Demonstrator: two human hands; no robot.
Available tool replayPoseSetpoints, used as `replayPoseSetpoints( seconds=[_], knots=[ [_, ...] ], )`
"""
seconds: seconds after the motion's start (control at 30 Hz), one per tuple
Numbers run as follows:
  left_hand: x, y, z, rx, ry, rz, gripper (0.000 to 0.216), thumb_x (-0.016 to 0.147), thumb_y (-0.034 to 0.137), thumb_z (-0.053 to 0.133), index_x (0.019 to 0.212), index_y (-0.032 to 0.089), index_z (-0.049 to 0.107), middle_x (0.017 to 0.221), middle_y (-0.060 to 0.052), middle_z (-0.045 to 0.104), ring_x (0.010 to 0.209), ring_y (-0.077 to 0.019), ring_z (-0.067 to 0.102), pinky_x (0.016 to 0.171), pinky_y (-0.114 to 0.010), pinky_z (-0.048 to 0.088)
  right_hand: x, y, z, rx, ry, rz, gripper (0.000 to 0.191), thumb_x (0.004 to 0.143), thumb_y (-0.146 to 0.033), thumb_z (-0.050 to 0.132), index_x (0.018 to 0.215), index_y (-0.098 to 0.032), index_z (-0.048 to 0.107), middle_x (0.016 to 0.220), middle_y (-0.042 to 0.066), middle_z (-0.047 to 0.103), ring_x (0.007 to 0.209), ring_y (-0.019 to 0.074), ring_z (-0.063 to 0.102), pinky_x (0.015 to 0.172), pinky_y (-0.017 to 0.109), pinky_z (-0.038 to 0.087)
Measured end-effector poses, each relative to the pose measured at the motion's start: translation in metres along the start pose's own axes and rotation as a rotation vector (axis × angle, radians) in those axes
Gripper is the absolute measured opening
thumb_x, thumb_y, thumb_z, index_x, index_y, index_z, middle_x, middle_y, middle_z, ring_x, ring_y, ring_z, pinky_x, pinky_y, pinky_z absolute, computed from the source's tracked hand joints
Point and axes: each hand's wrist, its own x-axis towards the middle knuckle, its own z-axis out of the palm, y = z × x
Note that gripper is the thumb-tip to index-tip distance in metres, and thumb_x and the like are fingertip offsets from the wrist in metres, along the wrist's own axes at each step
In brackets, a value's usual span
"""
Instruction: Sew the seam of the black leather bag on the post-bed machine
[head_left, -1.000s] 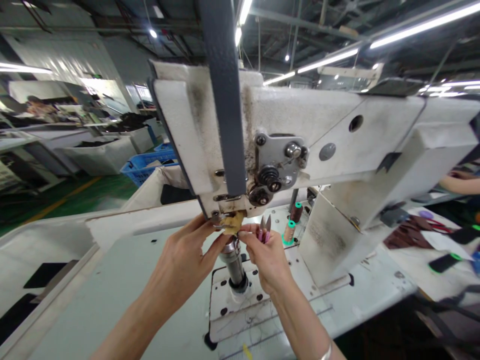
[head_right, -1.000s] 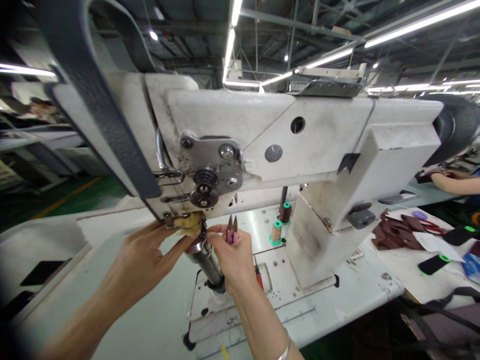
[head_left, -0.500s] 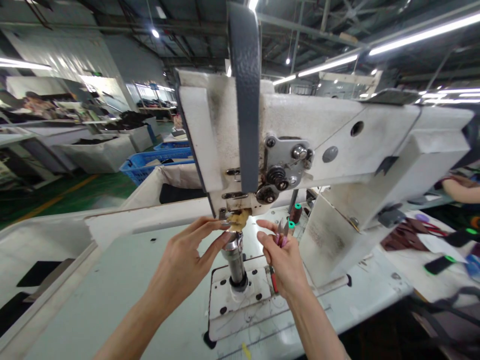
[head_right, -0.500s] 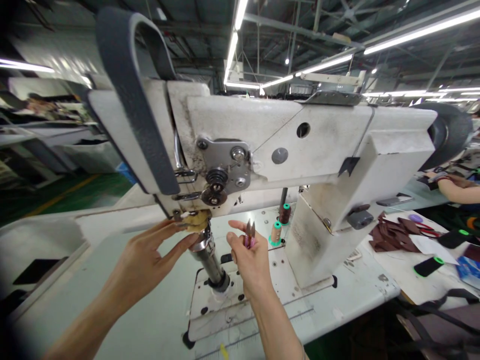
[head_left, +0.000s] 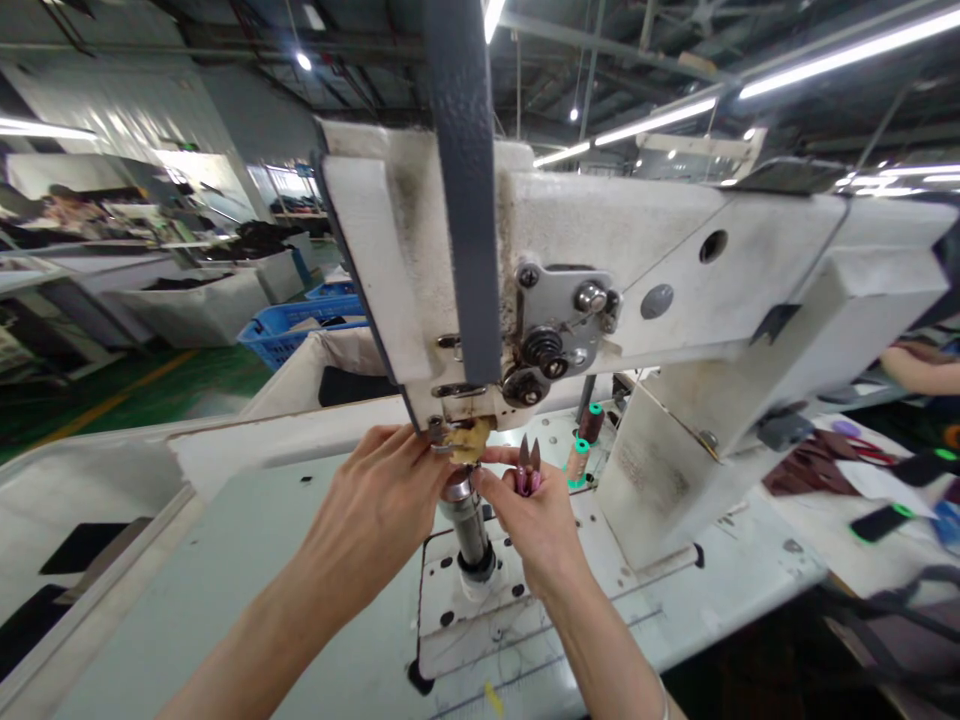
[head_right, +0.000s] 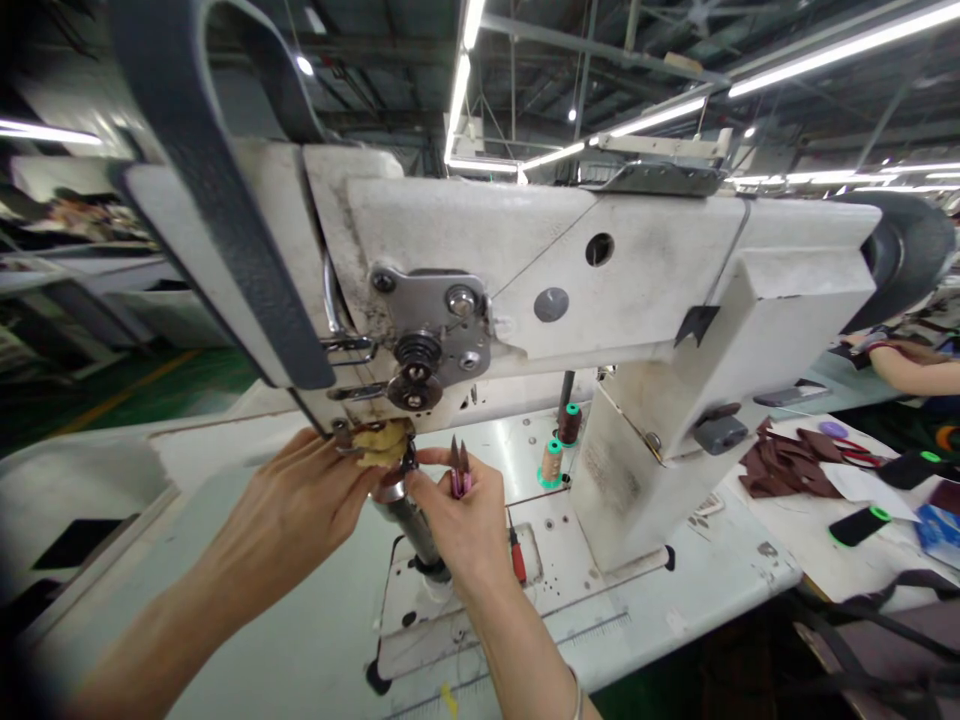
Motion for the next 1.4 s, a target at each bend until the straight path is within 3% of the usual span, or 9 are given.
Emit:
replayPoseSetpoints(
  seconds=[0.33,0.53,0.77,0.87,0.97,1.07,1.17,1.27,1.4],
  knots=[
    [0.0,-0.001,0.002,-0.006,0.012,-0.005,0.018,0.096,0.02,0.048,0.091,0.02,0.065,0.089,-0.006,0.072,0.082,-0.0255,0.065,0.075,-0.039,0.048,0.004,0.002,0.01,0.23,0.067,0.072,0.014,0.062,-0.021,0.077,0.071,-0.013,0.069,0.044,-0.011,0.04,0.042,0.0034,0.025,0.043,0.021,0.015],
    [-0.009,-0.002,0.009,-0.105,-0.011,-0.189,0.018,0.097,0.028,0.049,0.106,0.022,0.064,0.102,-0.006,0.071,0.088,-0.0235,0.066,0.077,-0.035,0.051,0.011,0.001,0.009,0.33,0.038,0.139,0.01,0.061,-0.018,0.073,0.068,-0.013,0.07,0.04,-0.012,0.036,0.039,0.0021,0.017,0.042,0.022,0.006],
    [-0.021,0.004,0.002,-0.298,0.026,-0.385,0.016,0.096,0.032,0.056,0.109,0.023,0.061,0.115,-0.003,0.067,0.047,-0.0043,0.051,0.051,-0.023,0.046,0.007,0.006,-0.015,0.402,-0.082,0.232,0.023,0.067,-0.027,0.079,0.083,-0.015,0.067,0.044,-0.013,0.033,0.041,0.0021,0.016,0.042,0.02,0.007],
    [-0.028,0.014,-0.002,-0.321,0.134,-0.348,0.015,0.093,0.024,0.06,0.108,0.024,0.062,0.108,-0.002,0.067,0.078,-0.011,0.066,0.07,-0.022,0.053,-0.002,0.006,-0.034,0.42,-0.112,0.225,0.025,0.069,-0.028,0.08,0.086,-0.016,0.066,0.044,-0.014,0.032,0.042,0.0023,0.014,0.043,0.02,0.007],
    [-0.033,0.03,0.0,-0.361,0.185,-0.175,0.028,0.09,0.012,0.062,0.116,0.022,0.062,0.115,-0.004,0.068,0.108,-0.0156,0.065,0.099,-0.029,0.05,-0.016,0.004,-0.053,0.356,-0.179,0.188,0.021,0.072,-0.028,0.08,0.083,-0.016,0.067,0.047,-0.012,0.034,0.042,0.0022,0.016,0.044,0.021,0.01],
    [-0.036,0.048,0.008,-0.367,0.124,0.016,0.04,0.089,0.009,0.062,0.128,0.017,0.058,0.128,-0.01,0.066,0.114,-0.018,0.063,0.1,-0.032,0.05,-0.033,0.001,-0.068,0.224,-0.341,0.153,0.02,0.069,-0.029,0.082,0.074,-0.015,0.069,0.051,-0.009,0.04,0.044,0.0027,0.022,0.045,0.022,0.011],
    [-0.04,0.063,0.017,-0.412,0.098,0.114,0.026,0.091,0.009,0.056,0.115,0.017,0.063,0.107,-0.006,0.073,0.103,-0.0182,0.066,0.093,-0.032,0.052,-0.044,-0.003,-0.076,0.08,-0.473,0.153,0.021,0.069,-0.032,0.084,0.071,-0.015,0.071,0.05,-0.007,0.04,0.045,0.005,0.026,0.045,0.024,0.014],
    [-0.048,0.064,0.02,-0.498,0.122,0.065,0.026,0.093,0.006,0.048,0.107,0.02,0.065,0.088,-0.001,0.074,0.09,-0.0145,0.067,0.082,-0.029,0.051,-0.048,-0.015,-0.076,-0.027,-0.387,0.049,0.019,0.074,-0.033,0.083,0.084,-0.019,0.075,0.052,-0.008,0.039,0.047,0.0067,0.027,0.047,0.025,0.018],
    [-0.059,0.035,0.015,-0.53,0.104,-0.238,0.02,0.095,0.015,0.051,0.105,0.024,0.066,0.089,0.0,0.074,0.082,-0.012,0.067,0.078,-0.027,0.05,-0.052,-0.045,-0.054,-0.219,-0.221,-0.246,0.024,0.084,-0.034,0.075,0.107,-0.024,0.075,0.056,-0.007,0.04,0.051,0.0096,0.032,0.051,0.027,0.024]
  ],
)
